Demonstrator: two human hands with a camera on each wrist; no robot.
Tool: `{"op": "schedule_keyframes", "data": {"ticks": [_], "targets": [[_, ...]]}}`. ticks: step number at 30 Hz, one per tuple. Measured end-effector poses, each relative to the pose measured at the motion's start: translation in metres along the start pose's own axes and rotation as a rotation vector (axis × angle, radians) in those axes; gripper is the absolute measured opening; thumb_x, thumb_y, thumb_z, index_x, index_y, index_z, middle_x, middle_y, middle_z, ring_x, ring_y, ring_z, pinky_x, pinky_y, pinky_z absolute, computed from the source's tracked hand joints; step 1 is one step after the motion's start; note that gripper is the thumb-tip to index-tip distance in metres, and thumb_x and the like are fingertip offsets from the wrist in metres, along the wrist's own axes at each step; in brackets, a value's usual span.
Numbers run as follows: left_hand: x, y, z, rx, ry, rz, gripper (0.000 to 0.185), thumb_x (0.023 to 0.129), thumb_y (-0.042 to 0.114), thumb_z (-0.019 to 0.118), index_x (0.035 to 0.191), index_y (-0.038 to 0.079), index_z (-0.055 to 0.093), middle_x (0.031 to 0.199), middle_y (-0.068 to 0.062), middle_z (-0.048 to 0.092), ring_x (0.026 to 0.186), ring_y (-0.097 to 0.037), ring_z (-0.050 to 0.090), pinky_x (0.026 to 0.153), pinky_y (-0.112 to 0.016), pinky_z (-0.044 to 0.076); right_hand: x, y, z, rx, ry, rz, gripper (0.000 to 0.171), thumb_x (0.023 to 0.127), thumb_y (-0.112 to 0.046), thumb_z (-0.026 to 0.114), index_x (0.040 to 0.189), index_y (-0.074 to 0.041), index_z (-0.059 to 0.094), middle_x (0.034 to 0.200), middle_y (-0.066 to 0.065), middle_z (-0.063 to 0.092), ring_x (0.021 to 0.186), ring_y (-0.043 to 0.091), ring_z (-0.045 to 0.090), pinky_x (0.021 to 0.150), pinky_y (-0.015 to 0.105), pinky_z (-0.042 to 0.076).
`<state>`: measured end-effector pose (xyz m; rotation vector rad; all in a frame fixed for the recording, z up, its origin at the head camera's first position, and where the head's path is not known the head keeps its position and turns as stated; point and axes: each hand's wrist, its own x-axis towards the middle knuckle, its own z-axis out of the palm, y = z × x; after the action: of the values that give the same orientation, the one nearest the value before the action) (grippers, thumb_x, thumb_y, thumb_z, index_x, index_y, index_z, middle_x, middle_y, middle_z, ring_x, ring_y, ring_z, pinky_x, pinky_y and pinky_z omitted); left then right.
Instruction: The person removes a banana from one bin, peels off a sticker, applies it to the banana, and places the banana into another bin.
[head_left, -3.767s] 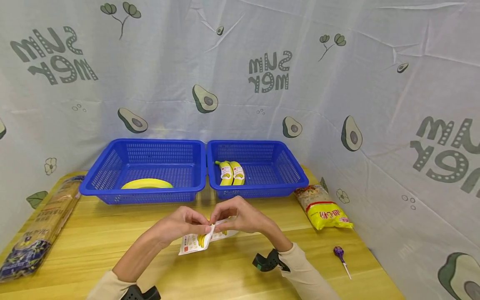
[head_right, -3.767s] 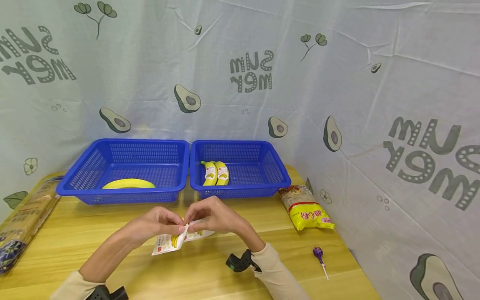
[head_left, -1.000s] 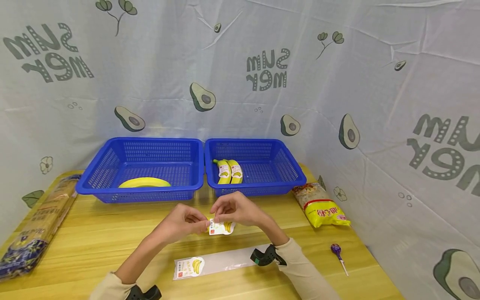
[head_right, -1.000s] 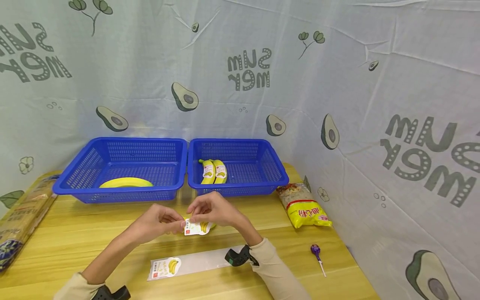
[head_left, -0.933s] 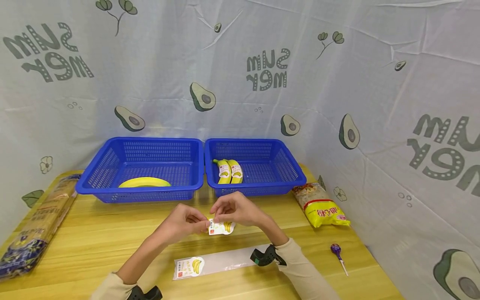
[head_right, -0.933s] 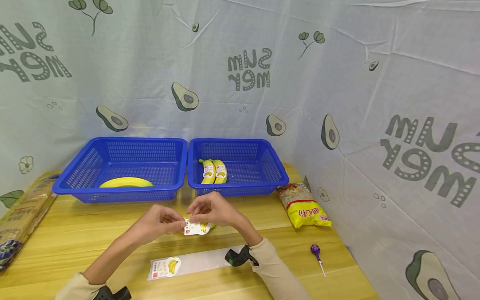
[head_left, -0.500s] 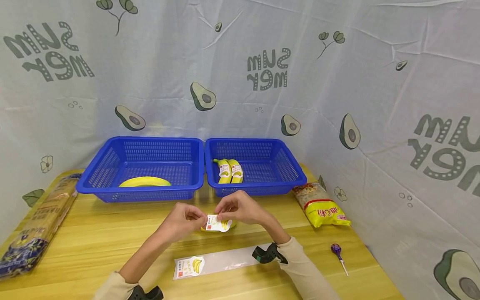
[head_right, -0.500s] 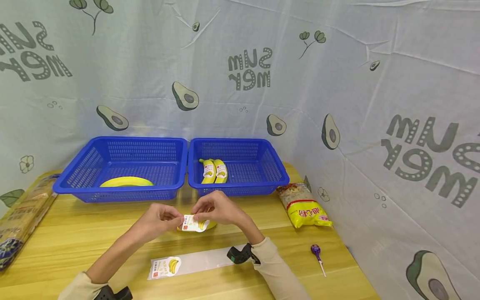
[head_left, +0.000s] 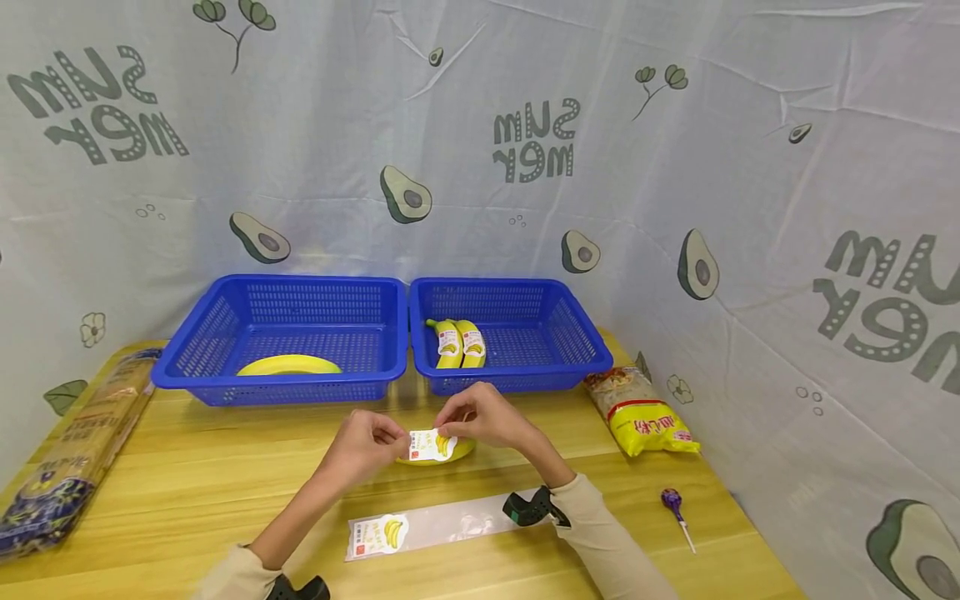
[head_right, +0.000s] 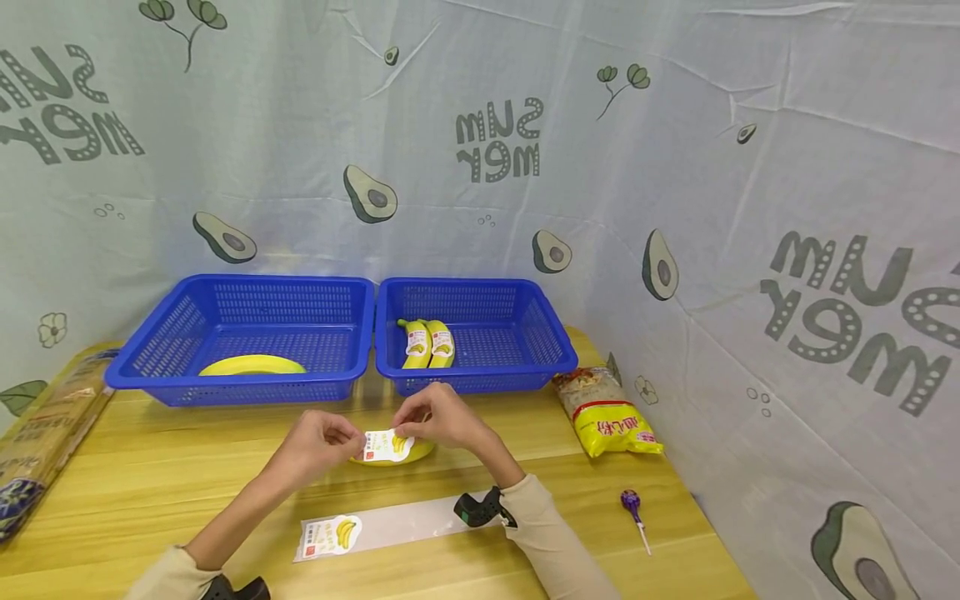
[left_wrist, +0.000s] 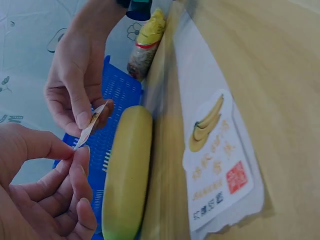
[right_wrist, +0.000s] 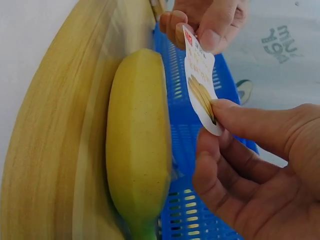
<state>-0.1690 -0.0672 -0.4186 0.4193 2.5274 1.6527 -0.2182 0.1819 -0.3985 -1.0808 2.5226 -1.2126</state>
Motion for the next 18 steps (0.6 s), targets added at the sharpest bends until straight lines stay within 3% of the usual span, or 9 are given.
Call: {"op": "schedule_keyframes", "data": {"ticks": [3,6,18], "targets": [[0.000,-0.002,0.004,0.021,0.033,-0.003,0.009,0.093,0.001,0.075,0.085,0.002,0.080,0.074,-0.001,0.074,0.070,-0.018,0.068,0.062,-0.027,0.054,0.000,0.002,0.002,-0.069,0.026,0.020,0.004,0.094,-0.006,0.084,0.096,-0.002,0.083,0.089,0.005,0.080,0.075,0.006,0.067,0.070,0.023,0.060],[0.001,-0.003,0.008,0.040,0.065,-0.007,0.010,0.090,0.000,0.075,0.082,0.004,0.080,0.072,0.000,0.073,0.066,-0.014,0.065,0.060,-0.027,0.053,0.001,0.003,0.003,-0.109,0.036,0.036,0.004,0.094,-0.008,0.085,0.095,-0.004,0.083,0.088,0.002,0.080,0.075,-0.002,0.061,0.069,0.022,0.059],[0.000,-0.008,0.017,0.194,0.167,0.026,0.013,0.085,0.002,0.077,0.076,0.011,0.079,0.069,0.005,0.071,0.062,-0.010,0.063,0.057,-0.030,0.053,0.002,0.007,0.008,-0.102,0.037,0.036,0.004,0.095,-0.005,0.084,0.094,-0.001,0.082,0.087,0.004,0.079,0.075,0.002,0.063,0.069,0.023,0.059]]}}
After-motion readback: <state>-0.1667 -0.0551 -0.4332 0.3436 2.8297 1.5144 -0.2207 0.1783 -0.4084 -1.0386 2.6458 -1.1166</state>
